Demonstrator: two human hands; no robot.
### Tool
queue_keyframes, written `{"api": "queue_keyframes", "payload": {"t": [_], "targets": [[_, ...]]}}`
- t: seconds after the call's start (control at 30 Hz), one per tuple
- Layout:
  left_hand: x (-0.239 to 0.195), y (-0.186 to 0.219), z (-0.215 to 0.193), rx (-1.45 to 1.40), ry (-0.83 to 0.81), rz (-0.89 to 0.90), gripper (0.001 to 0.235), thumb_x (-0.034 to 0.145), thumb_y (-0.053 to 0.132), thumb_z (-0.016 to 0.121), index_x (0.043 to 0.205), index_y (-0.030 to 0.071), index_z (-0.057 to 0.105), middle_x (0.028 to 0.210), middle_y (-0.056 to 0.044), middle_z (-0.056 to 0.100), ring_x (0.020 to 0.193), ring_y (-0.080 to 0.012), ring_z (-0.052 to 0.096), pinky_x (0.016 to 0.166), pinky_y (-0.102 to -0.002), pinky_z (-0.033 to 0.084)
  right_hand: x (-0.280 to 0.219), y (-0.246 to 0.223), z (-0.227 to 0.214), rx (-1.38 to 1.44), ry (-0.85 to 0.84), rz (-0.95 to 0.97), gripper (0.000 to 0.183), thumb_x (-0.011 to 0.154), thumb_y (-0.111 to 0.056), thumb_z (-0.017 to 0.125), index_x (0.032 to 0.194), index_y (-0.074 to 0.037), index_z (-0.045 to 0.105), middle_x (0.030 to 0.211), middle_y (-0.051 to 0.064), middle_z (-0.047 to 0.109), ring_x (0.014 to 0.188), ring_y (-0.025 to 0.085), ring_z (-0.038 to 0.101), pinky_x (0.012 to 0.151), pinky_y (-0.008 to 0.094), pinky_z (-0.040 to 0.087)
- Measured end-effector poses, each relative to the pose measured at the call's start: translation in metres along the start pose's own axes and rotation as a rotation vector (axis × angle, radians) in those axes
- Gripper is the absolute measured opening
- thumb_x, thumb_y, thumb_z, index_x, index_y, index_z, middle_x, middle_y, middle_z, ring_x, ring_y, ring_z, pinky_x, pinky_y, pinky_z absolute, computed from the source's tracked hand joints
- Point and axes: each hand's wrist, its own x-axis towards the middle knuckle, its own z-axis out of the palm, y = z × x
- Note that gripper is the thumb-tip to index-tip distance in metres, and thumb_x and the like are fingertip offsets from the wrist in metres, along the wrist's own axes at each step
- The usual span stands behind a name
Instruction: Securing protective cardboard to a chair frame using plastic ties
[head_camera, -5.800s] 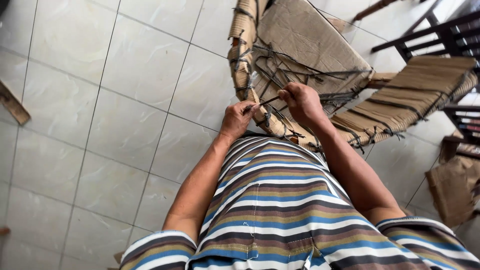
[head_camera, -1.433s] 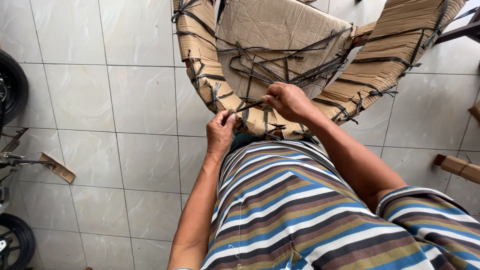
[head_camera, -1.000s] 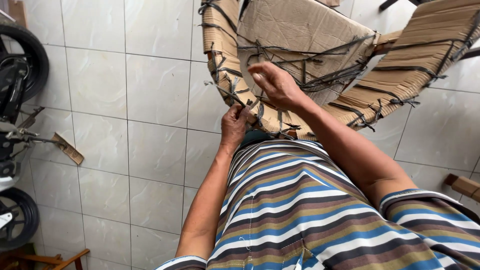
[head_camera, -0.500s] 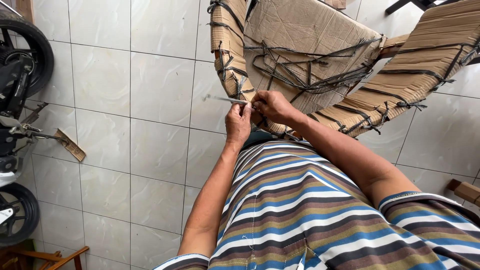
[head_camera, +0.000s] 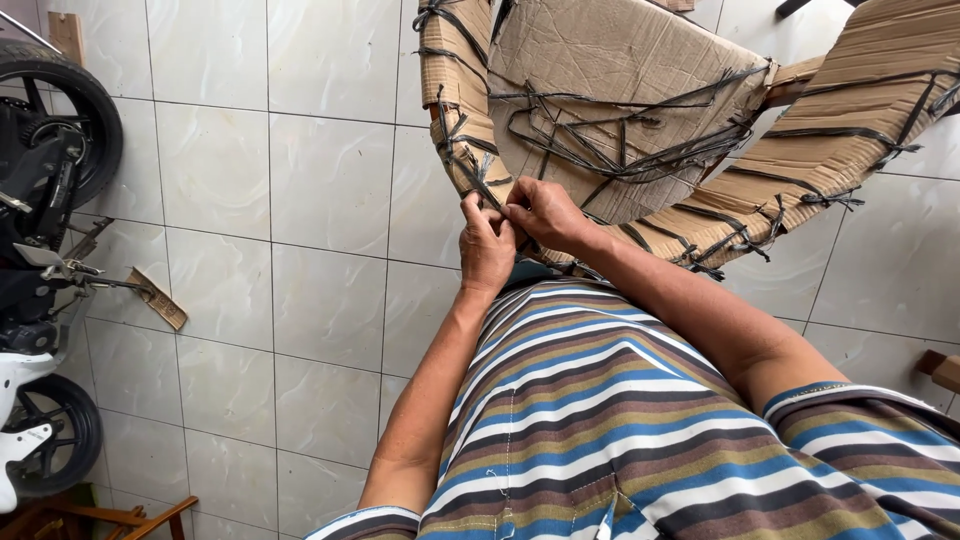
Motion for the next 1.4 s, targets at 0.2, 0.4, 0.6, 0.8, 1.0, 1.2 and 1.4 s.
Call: {"api": "queue_keyframes", "payload": {"t": [0.2,0.4,0.6,0.8,1.0,1.2,1.4], "targets": [[-0.007,0.009,0.004,0.020,0.030,0.051,0.060,0.089,0.003,0.062,0.142,0.011,0.035,0.096,-0.009,0.071,0.103,-0.0367,0.069,0.089,-0.051,0.056,-0.001,-0.006,0.003,-0.023,0.057,-0.018,0.012,0.090,-0.014,0.073,0.102,-0.016,0.073,0.087,0.009,0.073,0.090,0.031,0.073,0.075,0.042,0.058],[-0.006,0.008,0.001,-0.012,0.008,0.045,0.052,0.090,0.004,0.059,0.135,0.014,0.037,0.092,-0.009,0.071,0.099,-0.0389,0.069,0.085,-0.051,0.054,-0.012,-0.015,-0.007,-0.211,0.006,-0.319,0.011,0.091,-0.011,0.068,0.101,-0.012,0.070,0.096,0.011,0.068,0.091,0.036,0.071,0.075,0.044,0.057],[-0.005,0.007,-0.007,-0.054,-0.050,0.087,0.051,0.091,0.000,0.056,0.136,0.012,0.036,0.096,-0.012,0.073,0.102,-0.0394,0.070,0.085,-0.050,0.055,-0.022,-0.032,-0.016,-0.382,-0.023,-0.455,0.017,0.089,-0.006,0.069,0.106,-0.007,0.068,0.100,0.011,0.066,0.093,0.035,0.070,0.079,0.043,0.059],[-0.006,0.007,-0.003,0.262,0.080,0.269,0.046,0.090,0.003,0.058,0.134,0.006,0.041,0.084,-0.016,0.068,0.088,-0.0399,0.069,0.078,-0.050,0.056,-0.019,-0.036,-0.019,-0.648,-0.017,-0.639,0.006,0.088,-0.011,0.065,0.091,-0.009,0.061,0.091,0.009,0.059,0.087,0.030,0.066,0.074,0.037,0.057],[-0.003,-0.006,0.002,0.429,0.135,0.414,0.051,0.086,0.005,0.061,0.134,0.001,0.044,0.084,-0.015,0.063,0.084,-0.0379,0.067,0.075,-0.049,0.056,0.001,0.000,-0.009,-0.470,-0.097,-0.636,0.014,0.086,-0.017,0.068,0.095,-0.013,0.059,0.087,0.008,0.053,0.085,0.034,0.063,0.073,0.044,0.055],[0.006,-0.028,-0.009,0.167,-0.023,0.361,0.045,0.086,0.003,0.060,0.128,0.010,0.047,0.096,-0.009,0.065,0.094,-0.0338,0.068,0.082,-0.045,0.057,0.019,-0.005,-0.030,0.041,-0.474,-0.103,0.016,0.098,-0.023,0.063,0.086,-0.013,0.064,0.075,0.001,0.061,0.077,0.015,0.062,0.068,0.037,0.052],[0.008,-0.033,-0.005,0.104,0.048,0.291,0.016,0.085,0.010,0.066,0.099,0.015,0.062,0.097,0.001,0.058,0.094,-0.0237,0.067,0.083,-0.036,0.058,0.017,-0.010,-0.034,0.187,-0.510,0.036,0.018,0.100,-0.019,0.060,0.089,-0.008,0.069,0.074,0.001,0.062,0.073,0.013,0.064,0.061,0.029,0.057]]}}
